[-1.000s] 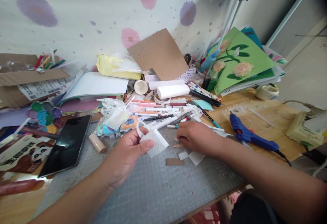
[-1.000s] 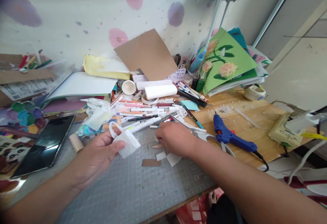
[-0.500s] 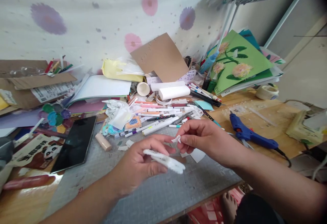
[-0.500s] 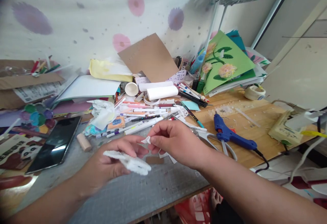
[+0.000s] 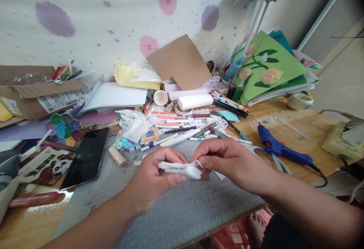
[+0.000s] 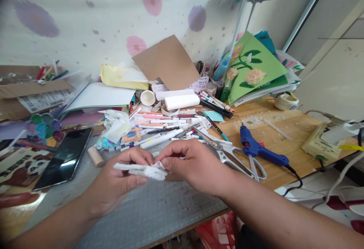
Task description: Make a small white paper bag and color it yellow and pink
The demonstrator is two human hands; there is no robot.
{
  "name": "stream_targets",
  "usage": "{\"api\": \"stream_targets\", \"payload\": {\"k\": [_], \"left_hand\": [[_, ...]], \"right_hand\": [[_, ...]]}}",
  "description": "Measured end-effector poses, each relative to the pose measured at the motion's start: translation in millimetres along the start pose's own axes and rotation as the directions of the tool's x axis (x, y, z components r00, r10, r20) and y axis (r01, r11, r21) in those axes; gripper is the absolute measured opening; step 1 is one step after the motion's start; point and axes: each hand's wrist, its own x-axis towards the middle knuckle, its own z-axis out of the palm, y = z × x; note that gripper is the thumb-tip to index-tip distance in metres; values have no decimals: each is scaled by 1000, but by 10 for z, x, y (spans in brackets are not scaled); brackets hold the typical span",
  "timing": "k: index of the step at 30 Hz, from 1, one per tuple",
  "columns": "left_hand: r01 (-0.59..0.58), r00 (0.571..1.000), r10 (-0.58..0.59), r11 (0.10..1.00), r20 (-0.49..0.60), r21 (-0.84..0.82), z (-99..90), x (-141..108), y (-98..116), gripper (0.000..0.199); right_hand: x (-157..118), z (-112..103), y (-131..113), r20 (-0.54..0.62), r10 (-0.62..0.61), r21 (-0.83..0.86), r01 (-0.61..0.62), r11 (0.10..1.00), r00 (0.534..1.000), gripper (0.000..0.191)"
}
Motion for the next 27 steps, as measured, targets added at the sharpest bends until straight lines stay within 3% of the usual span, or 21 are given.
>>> {"api": "stream_targets", "payload": {"k": [4,7,9,12,15,17,21,24,27], "left_hand": [[41,999,-42,998,-22,-54,-14,-3,-14,16],[53,997,-57,995,-48,-80,-11,-4,-18,17],[60,996,-67,991,-58,-120,5,-7,-18,18],[92,994,-101,975,-34,-203,38,-13,-12,16],[99,995,-103,978,-11,-184,58,-21,3,15],[68,997,-70,992,-15,-105,62,-29,14,16],[-14,1000,13,1000,-11,-12,71,-44,22,13],[-42,998,42,999,-38,2,87,-43,23,14],[-39,997,40,999,-65,19,105,-42,38,15]], "right_hand": [[-8,25,13,38,4,97,-7,995,999,23],[-5,50,21,-7,-2,29,2,1000,1000,19],[-8,59,22,-47,8,5,-7,1000,999,9],[-40,63,12,-141,-17,-10,16,1000,990,9],[-101,78,-6,-279,-156,-178,108,978,948,9],[-148,102,-10,-307,-323,-358,206,911,895,9],[-219,162,8,-162,-593,-617,388,685,788,14],[-239,191,19,-59,-662,-707,437,556,747,17],[-239,208,14,-15,-665,-731,445,517,747,19]]}}
